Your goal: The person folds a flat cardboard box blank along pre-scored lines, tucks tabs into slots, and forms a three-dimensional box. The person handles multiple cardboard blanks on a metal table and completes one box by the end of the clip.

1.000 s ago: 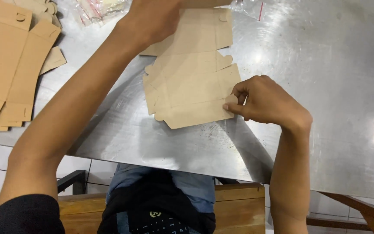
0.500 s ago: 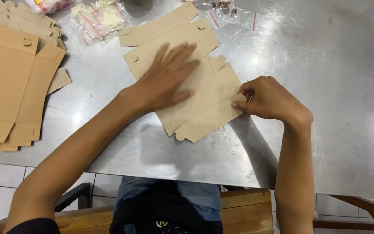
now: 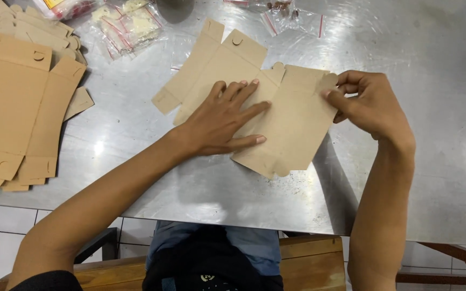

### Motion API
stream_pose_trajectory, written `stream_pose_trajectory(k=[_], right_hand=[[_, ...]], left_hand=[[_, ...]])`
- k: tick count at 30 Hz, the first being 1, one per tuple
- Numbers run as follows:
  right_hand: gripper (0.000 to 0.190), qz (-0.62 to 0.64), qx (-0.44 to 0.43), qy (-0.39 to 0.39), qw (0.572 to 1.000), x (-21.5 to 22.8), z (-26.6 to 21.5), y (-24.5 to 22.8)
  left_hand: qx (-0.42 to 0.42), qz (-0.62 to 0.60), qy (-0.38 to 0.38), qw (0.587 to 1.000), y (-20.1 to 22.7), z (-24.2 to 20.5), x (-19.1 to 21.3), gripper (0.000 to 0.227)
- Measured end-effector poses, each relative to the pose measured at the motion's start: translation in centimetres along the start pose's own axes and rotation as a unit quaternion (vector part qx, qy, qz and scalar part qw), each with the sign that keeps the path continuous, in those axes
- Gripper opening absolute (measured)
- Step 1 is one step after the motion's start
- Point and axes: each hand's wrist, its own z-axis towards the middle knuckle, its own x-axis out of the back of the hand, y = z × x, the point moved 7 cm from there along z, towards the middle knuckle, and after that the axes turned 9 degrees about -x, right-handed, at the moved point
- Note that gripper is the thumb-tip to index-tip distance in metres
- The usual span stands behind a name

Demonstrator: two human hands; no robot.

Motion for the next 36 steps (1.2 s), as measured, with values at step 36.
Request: stream_pose_trajectory(k=[36], right_hand=[[0.031,-0.219,0.137,-0.32,0.912,-9.0,-4.3,-2.5]], left_hand=[[0.075,-0.055,-0.023,0.995,-0.8,-0.6,0.2,0.104]])
